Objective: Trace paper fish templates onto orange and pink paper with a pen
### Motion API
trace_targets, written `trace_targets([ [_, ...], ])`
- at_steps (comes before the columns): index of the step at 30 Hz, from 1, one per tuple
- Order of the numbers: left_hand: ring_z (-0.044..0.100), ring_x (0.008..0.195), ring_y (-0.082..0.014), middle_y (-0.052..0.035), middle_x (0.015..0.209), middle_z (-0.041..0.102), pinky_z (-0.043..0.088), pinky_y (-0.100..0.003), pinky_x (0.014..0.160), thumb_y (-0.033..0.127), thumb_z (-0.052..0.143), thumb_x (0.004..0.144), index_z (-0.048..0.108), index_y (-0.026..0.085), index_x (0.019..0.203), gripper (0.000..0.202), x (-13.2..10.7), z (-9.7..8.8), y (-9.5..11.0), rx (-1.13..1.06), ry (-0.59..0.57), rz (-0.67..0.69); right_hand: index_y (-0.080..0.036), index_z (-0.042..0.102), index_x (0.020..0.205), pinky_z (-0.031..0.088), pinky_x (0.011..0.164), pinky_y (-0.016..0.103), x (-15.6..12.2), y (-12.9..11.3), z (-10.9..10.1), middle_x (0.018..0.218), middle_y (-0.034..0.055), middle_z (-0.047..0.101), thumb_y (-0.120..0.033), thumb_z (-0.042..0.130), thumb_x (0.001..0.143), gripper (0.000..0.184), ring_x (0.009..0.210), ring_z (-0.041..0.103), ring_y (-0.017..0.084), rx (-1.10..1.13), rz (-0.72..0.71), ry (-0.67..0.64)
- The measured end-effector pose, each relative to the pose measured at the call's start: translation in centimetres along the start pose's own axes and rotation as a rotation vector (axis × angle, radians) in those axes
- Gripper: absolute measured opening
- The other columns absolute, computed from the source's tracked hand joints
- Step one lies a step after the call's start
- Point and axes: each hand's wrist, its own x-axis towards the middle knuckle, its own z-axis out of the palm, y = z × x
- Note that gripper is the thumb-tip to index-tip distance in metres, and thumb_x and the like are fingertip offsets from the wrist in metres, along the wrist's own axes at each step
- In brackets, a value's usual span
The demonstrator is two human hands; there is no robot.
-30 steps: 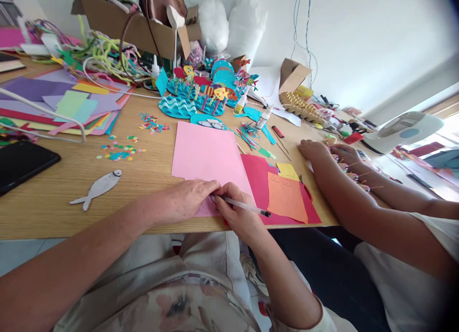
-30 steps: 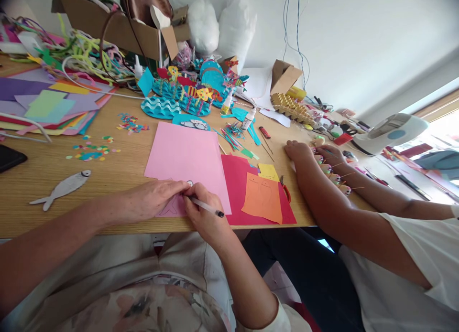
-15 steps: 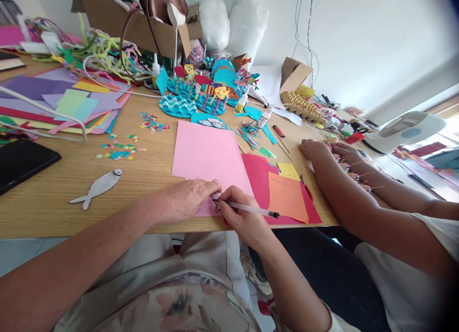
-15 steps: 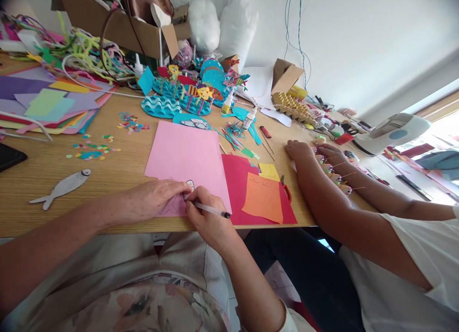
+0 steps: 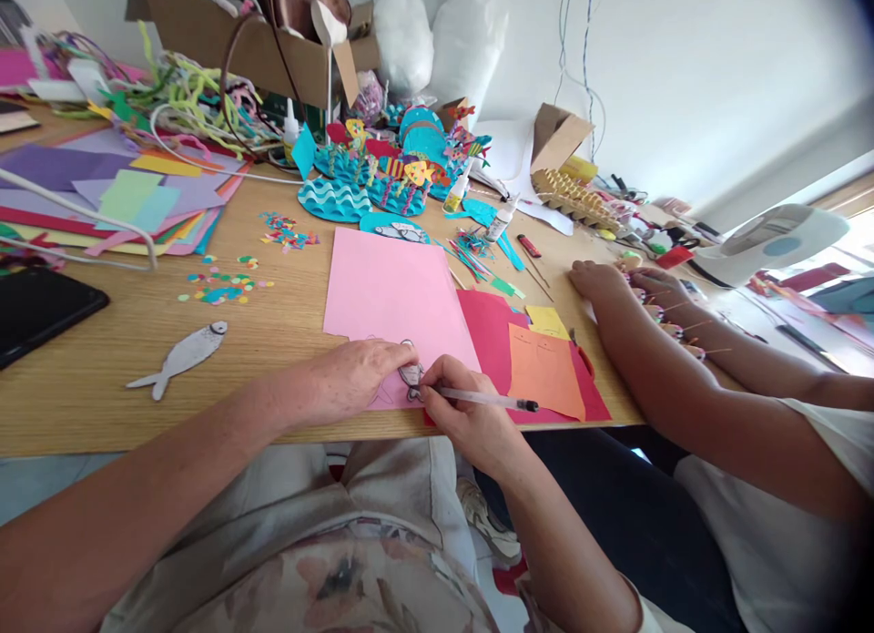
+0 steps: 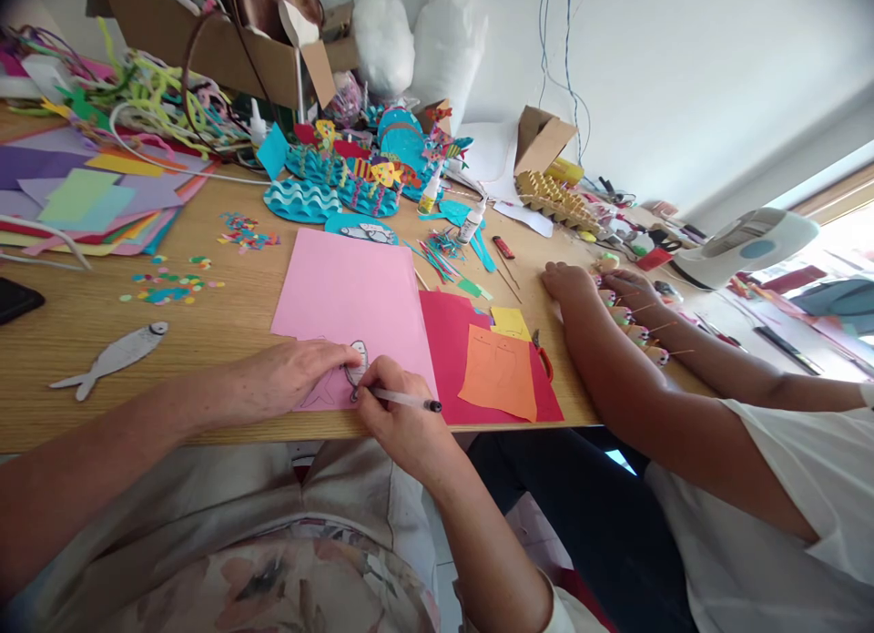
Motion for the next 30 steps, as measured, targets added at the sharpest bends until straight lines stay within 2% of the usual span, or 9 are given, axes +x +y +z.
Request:
trace_targets([
  [11, 0.057, 0.096, -0.0181, -0.0041, 0.104, 0.062, 0.042, -0.030, 0.084, 0.010, 0.034, 0.085, 0.054, 0.019, 0.102, 0.027, -0.1, 0.0, 0.0, 0.014, -0.001, 0.000, -0.020, 0.049, 0.072, 0.028, 0.048, 0.020, -0.1, 0.2, 0.0, 0.058, -0.0051, 0.047, -0.016, 0.048, 0.077, 0.007, 0.053, 0.040, 0.009, 0.093, 0.017, 0.010],
  [16, 0.056, 0.102, -0.0165, -0.0034, 0.111, 0.061, 0.042, -0.028, 0.086, 0.006, 0.032, 0.084, 0.053, 0.021, 0.108, 0.035, -0.1, 0.5, -0.4, 0.017, 0.052, 0.028, -0.020, 0.049, 0.076, 0.033, 0.048, 0.021, -0.3, 1.0, -0.1, 0.055, -0.0053, 0.046, -0.024, 0.048, 0.082, 0.007, 0.049, 0.041, 0.009, 0.280, 0.058, 0.217],
  [19, 0.057, 0.100, -0.0155, -0.0028, 0.110, 0.062, 0.043, -0.027, 0.086, 0.006, 0.032, 0.086, 0.054, 0.021, 0.109, 0.034, 0.0, 0.5, -0.5, -0.011, 0.061, 0.040, -0.020, 0.054, 0.086, 0.037, 0.051, 0.022, -0.3, 1.6, 0.1, 0.063, -0.0034, 0.052, -0.026, 0.048, 0.084, 0.009, 0.053, 0.047, 0.010, 0.222, 0.029, 0.306],
  [24, 0.057, 0.100, -0.0133, -0.0030, 0.108, 0.062, 0.042, -0.023, 0.088, 0.003, 0.039, 0.084, 0.054, 0.017, 0.111, 0.034, 0.6, -1.1, 0.3, -0.061, 0.088, 0.048, -0.020, 0.060, 0.092, 0.041, 0.058, 0.022, -0.1, 2.2, 0.4, 0.073, 0.0003, 0.061, -0.027, 0.048, 0.085, 0.015, 0.062, 0.055, 0.012, 0.042, -0.016, 0.321],
  [26, 0.055, 0.102, -0.0144, -0.0052, 0.110, 0.062, 0.041, -0.024, 0.090, 0.000, 0.043, 0.080, 0.055, 0.014, 0.111, 0.035, 1.2, -1.9, 0.4, -0.013, 0.064, 0.060, -0.020, 0.060, 0.093, 0.042, 0.059, 0.023, -0.1, 2.3, 0.4, 0.074, 0.0008, 0.062, -0.028, 0.049, 0.084, 0.016, 0.063, 0.056, 0.013, 0.027, 0.003, 0.337],
  [30, 0.050, 0.109, -0.0187, -0.0091, 0.113, 0.058, 0.037, -0.029, 0.096, -0.002, 0.047, 0.076, 0.056, 0.010, 0.112, 0.039, 2.8, -2.6, -0.1, 0.168, -0.084, 0.125, -0.020, 0.059, 0.093, 0.042, 0.058, 0.022, -0.1, 2.5, 0.4, 0.071, -0.0005, 0.062, -0.029, 0.049, 0.084, 0.016, 0.060, 0.055, 0.012, 0.048, 0.029, 0.355],
])
